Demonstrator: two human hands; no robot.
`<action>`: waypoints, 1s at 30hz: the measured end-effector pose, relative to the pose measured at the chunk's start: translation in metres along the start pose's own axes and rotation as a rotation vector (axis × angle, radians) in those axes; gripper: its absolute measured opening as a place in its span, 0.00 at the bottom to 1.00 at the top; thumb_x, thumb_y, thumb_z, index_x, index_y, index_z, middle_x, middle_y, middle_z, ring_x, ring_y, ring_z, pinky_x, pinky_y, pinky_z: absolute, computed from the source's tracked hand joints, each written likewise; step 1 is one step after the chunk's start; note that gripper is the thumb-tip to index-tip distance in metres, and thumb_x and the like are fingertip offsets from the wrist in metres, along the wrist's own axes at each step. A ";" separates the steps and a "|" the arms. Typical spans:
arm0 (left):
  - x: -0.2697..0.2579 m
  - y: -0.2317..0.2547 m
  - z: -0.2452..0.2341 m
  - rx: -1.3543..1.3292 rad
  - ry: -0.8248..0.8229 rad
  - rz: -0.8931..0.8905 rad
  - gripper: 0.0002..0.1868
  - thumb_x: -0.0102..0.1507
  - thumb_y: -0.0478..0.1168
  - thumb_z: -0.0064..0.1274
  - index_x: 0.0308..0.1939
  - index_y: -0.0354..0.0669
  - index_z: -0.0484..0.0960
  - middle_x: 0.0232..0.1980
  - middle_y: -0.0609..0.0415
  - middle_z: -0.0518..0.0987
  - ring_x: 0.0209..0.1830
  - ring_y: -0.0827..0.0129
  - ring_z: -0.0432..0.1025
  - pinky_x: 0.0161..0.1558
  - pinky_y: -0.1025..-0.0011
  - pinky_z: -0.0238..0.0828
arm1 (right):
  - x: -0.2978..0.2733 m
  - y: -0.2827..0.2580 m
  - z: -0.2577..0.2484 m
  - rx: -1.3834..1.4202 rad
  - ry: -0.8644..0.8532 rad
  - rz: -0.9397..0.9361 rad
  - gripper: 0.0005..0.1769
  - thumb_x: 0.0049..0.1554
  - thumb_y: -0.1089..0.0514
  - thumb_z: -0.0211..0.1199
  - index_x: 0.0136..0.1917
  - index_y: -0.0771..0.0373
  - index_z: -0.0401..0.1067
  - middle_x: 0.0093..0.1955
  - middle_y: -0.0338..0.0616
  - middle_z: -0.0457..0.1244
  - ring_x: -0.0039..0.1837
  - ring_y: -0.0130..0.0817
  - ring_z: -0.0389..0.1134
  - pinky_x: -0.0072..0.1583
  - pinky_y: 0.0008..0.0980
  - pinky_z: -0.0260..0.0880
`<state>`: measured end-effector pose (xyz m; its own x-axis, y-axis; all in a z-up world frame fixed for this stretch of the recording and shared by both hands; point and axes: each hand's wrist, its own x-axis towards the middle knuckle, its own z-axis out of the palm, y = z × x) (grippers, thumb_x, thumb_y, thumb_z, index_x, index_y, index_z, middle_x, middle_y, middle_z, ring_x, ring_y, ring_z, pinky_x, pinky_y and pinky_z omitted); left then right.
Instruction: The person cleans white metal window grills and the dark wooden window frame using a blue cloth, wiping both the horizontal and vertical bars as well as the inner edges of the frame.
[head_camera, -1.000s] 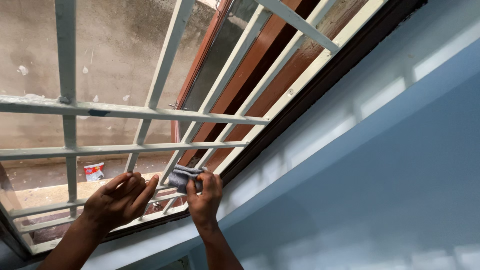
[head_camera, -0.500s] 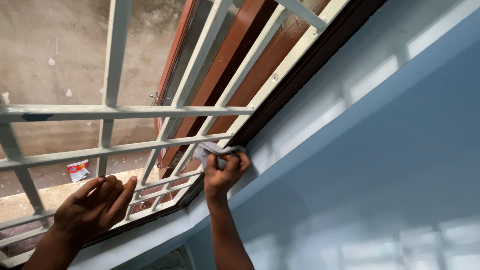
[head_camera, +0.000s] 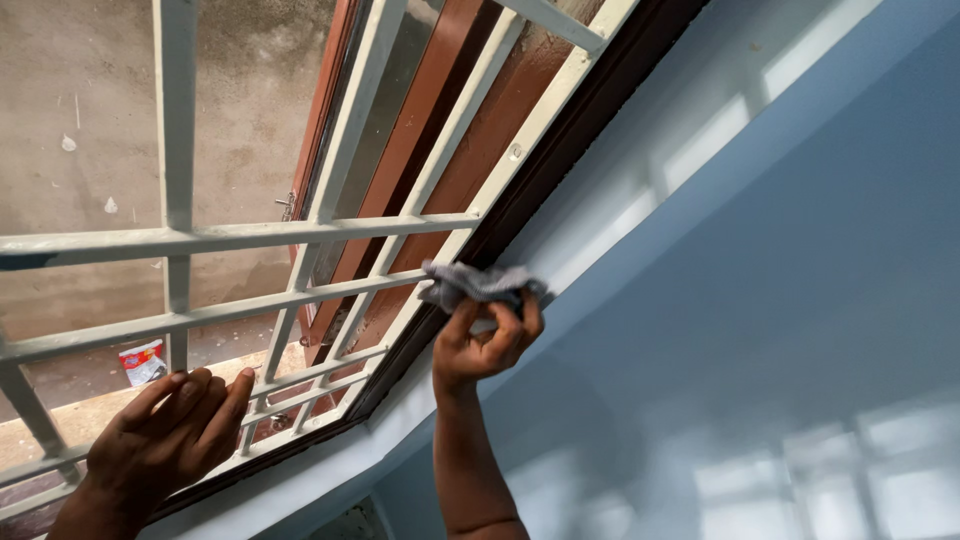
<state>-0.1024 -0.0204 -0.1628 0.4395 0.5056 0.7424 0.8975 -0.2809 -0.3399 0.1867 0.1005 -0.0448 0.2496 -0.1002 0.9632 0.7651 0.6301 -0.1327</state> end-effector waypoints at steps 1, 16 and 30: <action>0.001 0.001 -0.003 0.002 0.022 -0.004 0.22 0.62 0.44 0.51 0.57 0.42 0.84 0.34 0.56 0.81 0.45 0.66 0.77 0.70 0.61 0.52 | 0.021 -0.007 0.008 -0.083 -0.010 -0.053 0.07 0.62 0.64 0.64 0.51 0.66 0.67 0.68 0.58 0.60 0.67 0.49 0.66 0.62 0.39 0.73; 0.003 0.002 0.017 0.106 0.132 -0.017 0.19 0.64 0.45 0.50 0.55 0.48 0.86 0.30 0.58 0.80 0.44 0.69 0.78 0.73 0.64 0.47 | -0.095 0.019 0.003 -0.118 -0.327 -0.040 0.25 0.69 0.52 0.54 0.72 0.72 0.66 0.71 0.68 0.61 0.74 0.65 0.63 0.74 0.58 0.65; 0.015 0.001 0.018 0.240 0.156 0.006 0.12 0.66 0.47 0.49 0.46 0.52 0.87 0.26 0.62 0.74 0.42 0.72 0.76 0.74 0.61 0.42 | -0.369 0.057 -0.106 -0.057 -0.795 0.062 0.19 0.64 0.69 0.56 0.67 0.76 0.71 0.64 0.69 0.66 0.63 0.63 0.69 0.64 0.52 0.71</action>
<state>-0.0946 0.0021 -0.1622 0.4501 0.3677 0.8138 0.8863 -0.0726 -0.4574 0.2013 0.0914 -0.4327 -0.1888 0.5258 0.8294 0.7982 0.5742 -0.1823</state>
